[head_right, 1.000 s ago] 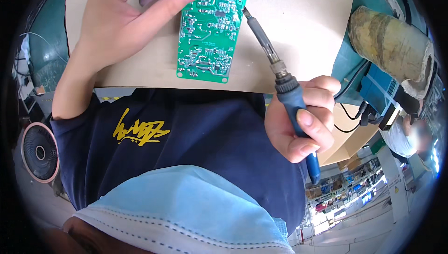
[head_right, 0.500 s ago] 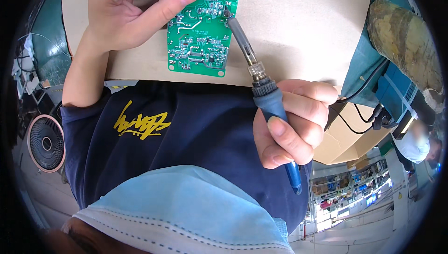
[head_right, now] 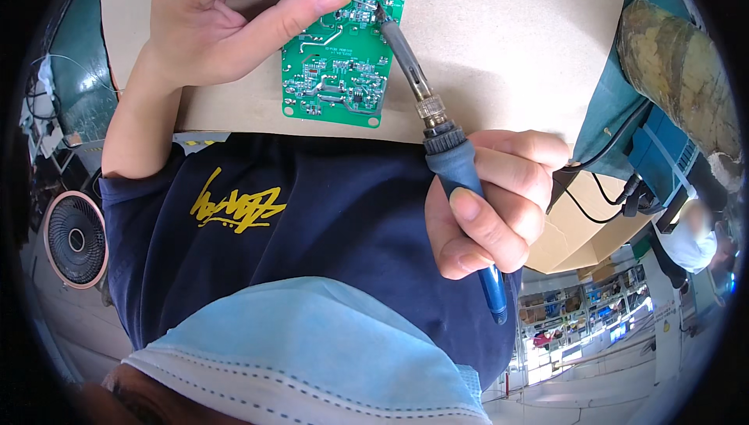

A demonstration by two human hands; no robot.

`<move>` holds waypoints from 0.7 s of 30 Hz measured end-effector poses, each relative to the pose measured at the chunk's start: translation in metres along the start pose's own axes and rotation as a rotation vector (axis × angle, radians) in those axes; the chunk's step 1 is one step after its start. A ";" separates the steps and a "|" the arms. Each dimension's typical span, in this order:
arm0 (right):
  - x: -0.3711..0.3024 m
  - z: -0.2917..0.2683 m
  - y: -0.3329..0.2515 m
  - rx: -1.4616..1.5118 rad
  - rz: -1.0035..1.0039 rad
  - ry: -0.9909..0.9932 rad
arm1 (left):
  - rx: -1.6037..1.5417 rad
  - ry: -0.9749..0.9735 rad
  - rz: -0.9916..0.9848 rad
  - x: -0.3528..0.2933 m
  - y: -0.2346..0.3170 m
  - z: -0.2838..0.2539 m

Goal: Soldering electronic components onto a printed circuit board.

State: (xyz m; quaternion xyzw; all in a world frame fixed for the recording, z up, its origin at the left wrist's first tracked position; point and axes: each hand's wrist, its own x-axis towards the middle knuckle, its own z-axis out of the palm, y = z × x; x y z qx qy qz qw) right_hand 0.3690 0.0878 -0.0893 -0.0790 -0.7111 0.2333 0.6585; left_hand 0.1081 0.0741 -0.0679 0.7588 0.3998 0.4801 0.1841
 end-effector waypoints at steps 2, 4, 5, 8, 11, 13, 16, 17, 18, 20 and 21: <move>0.000 0.000 0.000 -0.027 -0.004 -0.001 | 0.103 -0.091 0.001 0.002 0.005 -0.005; 0.000 0.000 0.000 -0.030 -0.003 0.000 | 0.166 -0.147 -0.006 0.003 0.006 -0.006; 0.000 0.000 0.000 -0.033 -0.002 0.000 | 0.165 -0.145 -0.007 0.003 0.005 -0.005; 0.000 0.000 -0.001 -0.041 0.002 -0.001 | 0.032 -0.034 0.024 0.004 -0.002 0.001; 0.000 0.000 -0.001 -0.045 0.000 -0.003 | -0.037 0.039 0.062 0.001 -0.005 0.004; 0.000 0.000 -0.001 -0.047 -0.001 -0.004 | -0.061 0.024 -0.006 -0.002 -0.004 0.002; 0.000 0.000 -0.001 -0.044 0.002 -0.004 | -0.097 0.004 -0.101 -0.006 -0.002 0.000; 0.001 0.000 -0.001 -0.040 0.002 -0.004 | -0.086 0.030 -0.038 -0.006 -0.005 0.002; 0.001 0.000 -0.001 -0.006 0.010 0.001 | -0.090 0.048 -0.006 -0.006 -0.007 0.004; 0.001 0.001 -0.001 -0.038 0.003 -0.005 | -0.109 0.074 0.027 -0.005 -0.012 0.009; 0.001 0.001 -0.001 -0.009 0.012 -0.003 | -0.103 0.071 0.039 -0.005 -0.013 0.009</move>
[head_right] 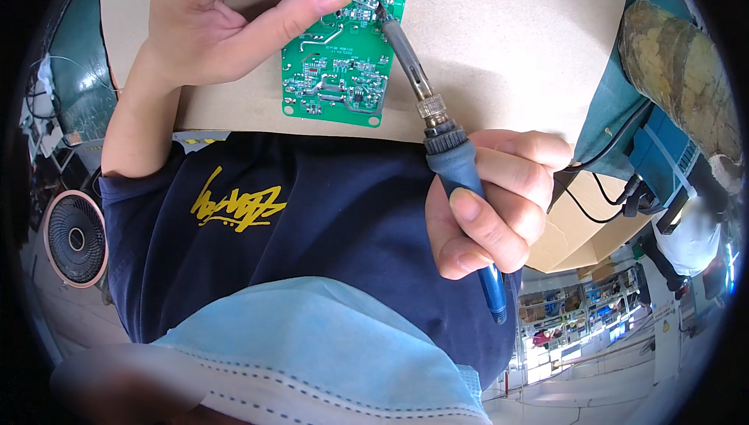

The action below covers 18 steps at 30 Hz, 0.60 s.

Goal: Soldering electronic components onto a printed circuit board.

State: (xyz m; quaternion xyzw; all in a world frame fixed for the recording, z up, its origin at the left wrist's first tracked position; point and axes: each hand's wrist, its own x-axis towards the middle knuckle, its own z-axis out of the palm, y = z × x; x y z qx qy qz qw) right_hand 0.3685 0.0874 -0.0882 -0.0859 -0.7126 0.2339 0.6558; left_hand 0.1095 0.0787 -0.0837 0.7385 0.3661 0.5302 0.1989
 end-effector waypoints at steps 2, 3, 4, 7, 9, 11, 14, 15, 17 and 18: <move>0.000 0.000 0.000 -0.031 -0.003 -0.003 | 0.035 -0.018 0.034 0.000 0.000 0.000; 0.000 0.000 0.000 -0.002 0.006 0.001 | 0.043 -0.026 0.025 0.001 0.002 -0.001; 0.000 0.000 0.000 -0.035 -0.001 -0.004 | 0.051 -0.034 0.015 0.002 0.004 -0.003; -0.002 -0.003 -0.001 -0.038 0.000 -0.007 | 0.101 -0.116 -0.047 0.005 0.012 -0.009; -0.003 -0.005 -0.002 -0.005 0.014 -0.002 | 0.197 -0.211 -0.013 0.008 0.014 -0.014; -0.003 -0.010 -0.006 -0.063 0.039 -0.037 | 0.185 -0.181 0.010 0.009 0.013 -0.013; -0.004 -0.015 -0.007 -0.078 0.060 -0.076 | 0.065 -0.070 -0.045 0.006 0.011 -0.006; -0.005 -0.015 -0.008 -0.079 0.063 -0.080 | 0.043 -0.052 -0.061 0.005 0.010 -0.005; -0.004 -0.014 -0.009 -0.081 0.067 -0.080 | 0.019 -0.029 -0.078 0.002 0.010 -0.003; -0.003 -0.013 -0.010 -0.082 0.070 -0.077 | 0.019 -0.025 -0.075 0.002 0.010 -0.002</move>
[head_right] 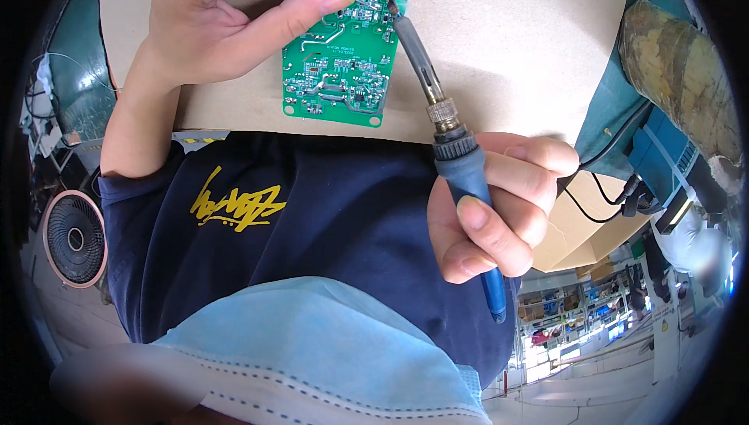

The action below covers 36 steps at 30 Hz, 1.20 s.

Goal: Soldering electronic components onto a printed circuit board.

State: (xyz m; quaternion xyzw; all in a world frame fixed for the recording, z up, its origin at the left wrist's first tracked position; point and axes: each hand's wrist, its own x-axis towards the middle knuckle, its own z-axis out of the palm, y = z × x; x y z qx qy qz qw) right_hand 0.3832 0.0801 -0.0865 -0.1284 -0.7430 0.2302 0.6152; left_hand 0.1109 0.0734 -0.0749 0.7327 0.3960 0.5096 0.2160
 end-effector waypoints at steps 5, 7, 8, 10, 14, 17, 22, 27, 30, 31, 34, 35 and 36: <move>0.011 0.003 -0.008 -0.047 -0.027 -0.016 | -0.006 -0.013 0.026 0.001 -0.001 -0.005; 0.016 0.002 -0.010 -0.064 -0.042 -0.043 | -0.034 0.013 0.042 0.001 -0.002 -0.004; 0.018 0.002 -0.010 -0.066 -0.040 -0.067 | -0.057 0.049 0.055 0.001 -0.004 -0.001; 0.022 0.002 -0.011 -0.072 -0.032 -0.106 | -0.073 0.063 0.048 -0.001 -0.005 0.000; 0.026 0.003 -0.013 -0.094 -0.017 -0.159 | -0.041 0.008 0.034 -0.004 -0.006 0.000; 0.029 0.004 -0.014 -0.104 -0.014 -0.198 | -0.024 0.000 0.050 -0.003 -0.007 -0.001; 0.034 0.005 -0.017 -0.129 -0.022 -0.227 | 0.017 -0.011 0.130 -0.003 -0.009 -0.001; 0.039 0.005 -0.018 -0.137 -0.045 -0.273 | -0.023 0.006 0.082 -0.005 -0.010 0.000; 0.042 0.006 -0.021 -0.141 -0.055 -0.305 | -0.024 0.002 0.041 -0.004 -0.009 0.000; 0.044 0.006 -0.022 -0.169 -0.055 -0.333 | -0.025 0.008 0.036 -0.004 -0.008 0.000; 0.051 0.006 -0.036 -0.228 0.014 -0.415 | -0.037 0.049 0.043 -0.005 -0.006 -0.002; 0.053 0.005 -0.039 -0.242 0.034 -0.446 | -0.030 0.047 0.033 -0.006 -0.006 -0.002; 0.055 0.004 -0.040 -0.258 0.043 -0.462 | -0.014 0.037 0.037 -0.007 -0.006 -0.003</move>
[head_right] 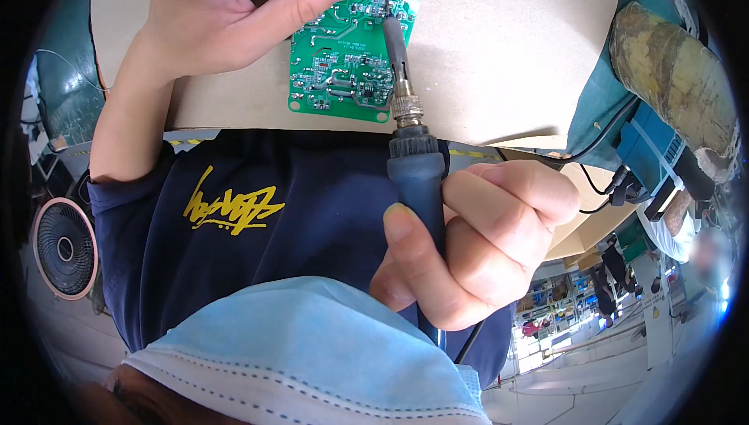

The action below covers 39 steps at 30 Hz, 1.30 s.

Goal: Soldering electronic components onto a printed circuit board.

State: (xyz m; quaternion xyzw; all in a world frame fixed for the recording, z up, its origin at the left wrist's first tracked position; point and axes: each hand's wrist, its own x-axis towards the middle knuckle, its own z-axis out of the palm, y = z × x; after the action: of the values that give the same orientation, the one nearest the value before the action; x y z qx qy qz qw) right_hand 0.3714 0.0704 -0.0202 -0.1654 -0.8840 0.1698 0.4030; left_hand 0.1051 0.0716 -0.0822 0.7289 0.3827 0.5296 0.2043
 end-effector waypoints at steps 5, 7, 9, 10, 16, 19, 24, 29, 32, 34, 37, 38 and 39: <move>-0.002 -0.005 0.006 -0.060 -0.045 0.089 | 0.027 -0.037 -0.004 0.003 0.000 -0.002; -0.004 -0.006 0.007 -0.052 -0.048 0.119 | 0.014 -0.037 -0.032 0.008 0.005 -0.003; -0.003 -0.007 0.007 -0.021 -0.020 0.086 | 0.050 -0.091 -0.109 0.012 0.013 -0.005; -0.003 -0.007 0.009 -0.003 -0.020 0.078 | 0.085 -0.141 -0.180 0.014 0.019 -0.006; -0.010 0.012 0.035 0.146 0.051 0.184 | -0.031 0.116 -0.385 0.020 0.032 -0.013; -0.019 0.024 0.032 0.128 0.281 0.103 | 0.345 -0.053 -0.345 0.027 0.040 -0.021; -0.028 0.042 0.023 0.288 0.277 0.061 | 0.637 -0.339 -0.691 0.026 0.076 -0.015; -0.025 0.035 0.029 0.358 0.238 0.088 | 0.819 -0.365 -0.674 0.025 0.081 0.010; -0.023 0.017 0.048 0.252 0.185 0.182 | 0.876 -0.397 -0.610 0.034 0.083 0.014; -0.022 0.007 0.061 0.168 0.205 0.240 | 0.885 -0.469 -0.648 0.043 0.089 0.010; -0.024 -0.001 0.075 0.181 0.274 0.353 | 0.815 -0.513 -0.649 0.063 0.098 -0.007; -0.024 -0.001 0.079 0.172 0.281 0.350 | 0.796 -0.549 -0.685 0.073 0.100 -0.016; -0.025 -0.002 0.081 0.163 0.294 0.347 | 0.800 -0.491 -0.512 0.084 0.099 -0.027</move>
State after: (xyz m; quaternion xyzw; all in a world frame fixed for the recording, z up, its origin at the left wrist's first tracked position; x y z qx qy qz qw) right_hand 0.4008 0.1319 -0.0703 -0.2861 -0.7512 0.2663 0.5319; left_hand 0.1259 0.0724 0.0490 0.7357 0.6611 0.0894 0.1168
